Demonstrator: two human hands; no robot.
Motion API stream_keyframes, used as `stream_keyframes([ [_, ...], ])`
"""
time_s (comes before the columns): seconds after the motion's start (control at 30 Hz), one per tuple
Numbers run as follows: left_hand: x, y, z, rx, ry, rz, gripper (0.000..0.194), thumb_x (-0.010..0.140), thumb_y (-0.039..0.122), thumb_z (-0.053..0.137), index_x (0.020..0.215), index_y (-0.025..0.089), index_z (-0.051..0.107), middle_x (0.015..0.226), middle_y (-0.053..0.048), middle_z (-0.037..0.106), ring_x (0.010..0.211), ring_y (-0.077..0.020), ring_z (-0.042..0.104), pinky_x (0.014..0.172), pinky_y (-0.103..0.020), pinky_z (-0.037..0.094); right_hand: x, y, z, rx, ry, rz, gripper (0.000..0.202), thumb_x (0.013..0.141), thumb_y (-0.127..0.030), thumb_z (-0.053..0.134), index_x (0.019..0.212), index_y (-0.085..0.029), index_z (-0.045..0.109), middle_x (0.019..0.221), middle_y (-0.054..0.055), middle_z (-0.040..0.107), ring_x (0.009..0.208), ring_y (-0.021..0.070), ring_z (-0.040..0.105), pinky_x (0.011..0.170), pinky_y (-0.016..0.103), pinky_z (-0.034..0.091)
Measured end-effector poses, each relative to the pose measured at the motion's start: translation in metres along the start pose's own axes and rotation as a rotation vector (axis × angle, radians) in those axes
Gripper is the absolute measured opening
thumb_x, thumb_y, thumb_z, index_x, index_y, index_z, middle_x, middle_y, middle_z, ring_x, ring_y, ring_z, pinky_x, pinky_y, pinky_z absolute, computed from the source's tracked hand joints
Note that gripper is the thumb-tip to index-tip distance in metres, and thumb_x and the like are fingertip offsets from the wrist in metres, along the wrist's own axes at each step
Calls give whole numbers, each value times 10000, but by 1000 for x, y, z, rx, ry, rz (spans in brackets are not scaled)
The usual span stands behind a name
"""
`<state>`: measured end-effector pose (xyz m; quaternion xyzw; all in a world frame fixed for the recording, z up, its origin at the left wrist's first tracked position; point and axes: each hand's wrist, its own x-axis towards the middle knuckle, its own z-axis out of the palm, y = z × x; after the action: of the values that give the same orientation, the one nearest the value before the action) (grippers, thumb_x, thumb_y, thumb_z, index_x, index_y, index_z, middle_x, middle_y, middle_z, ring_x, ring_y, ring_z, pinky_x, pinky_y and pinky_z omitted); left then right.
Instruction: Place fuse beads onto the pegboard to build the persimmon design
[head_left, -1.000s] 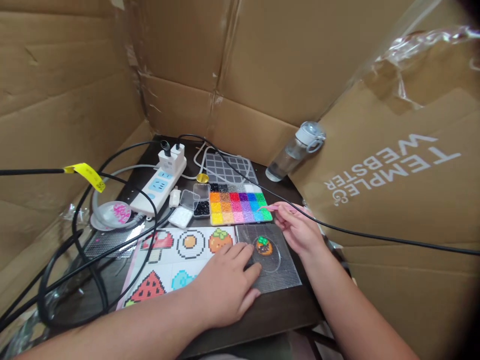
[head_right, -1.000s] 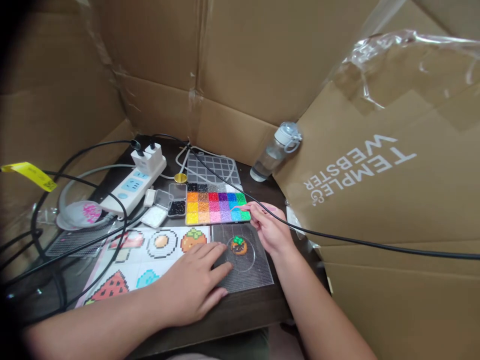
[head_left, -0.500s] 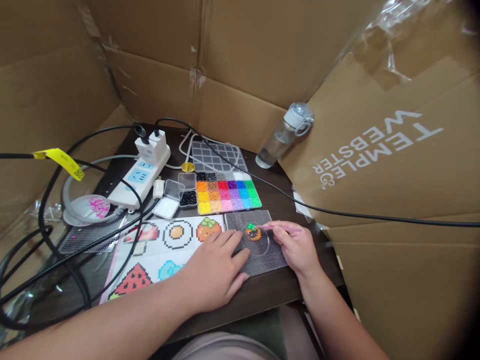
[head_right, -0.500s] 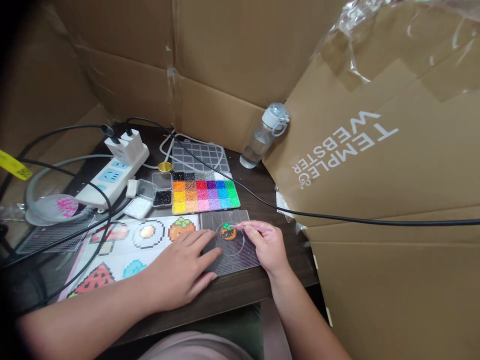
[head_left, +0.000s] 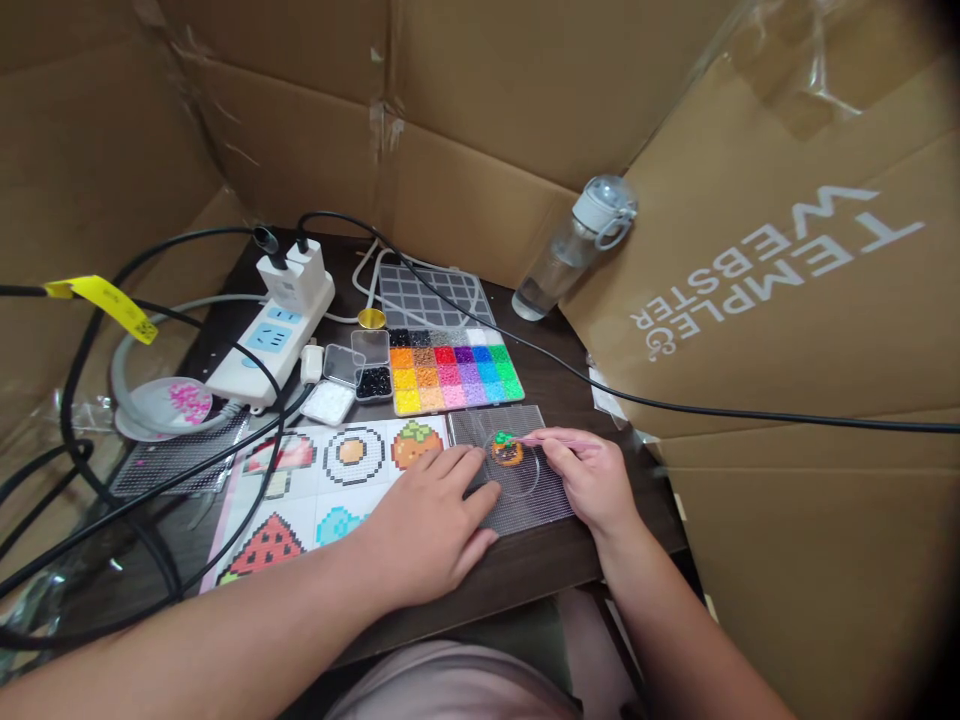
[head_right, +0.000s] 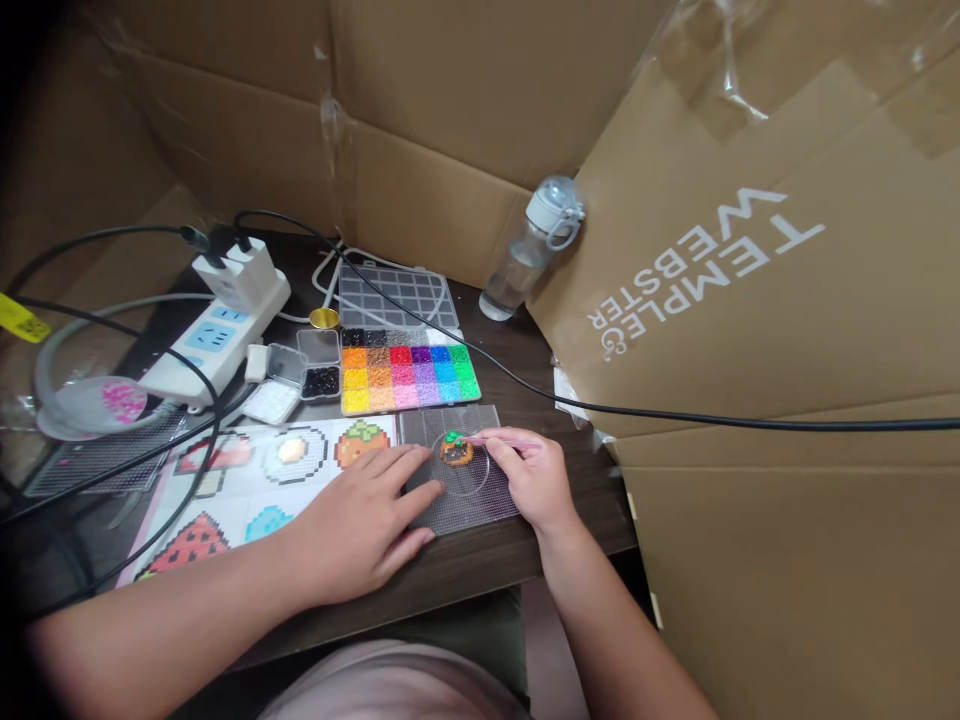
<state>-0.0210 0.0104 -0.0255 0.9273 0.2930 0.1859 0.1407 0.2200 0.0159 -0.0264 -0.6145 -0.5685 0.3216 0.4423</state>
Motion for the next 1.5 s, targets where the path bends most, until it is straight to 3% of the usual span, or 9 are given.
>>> stream_keyframes([
  [1.5, 1, -1, 0, 27, -34, -2, 351, 927, 374, 573, 1209, 169, 616, 1349, -187, 504, 1209, -354, 497, 1037, -519, 392, 0, 4, -1, -47, -15, -64, 188, 844, -367, 678, 861, -229, 804, 876, 83, 790, 852, 245, 746, 867, 389, 575],
])
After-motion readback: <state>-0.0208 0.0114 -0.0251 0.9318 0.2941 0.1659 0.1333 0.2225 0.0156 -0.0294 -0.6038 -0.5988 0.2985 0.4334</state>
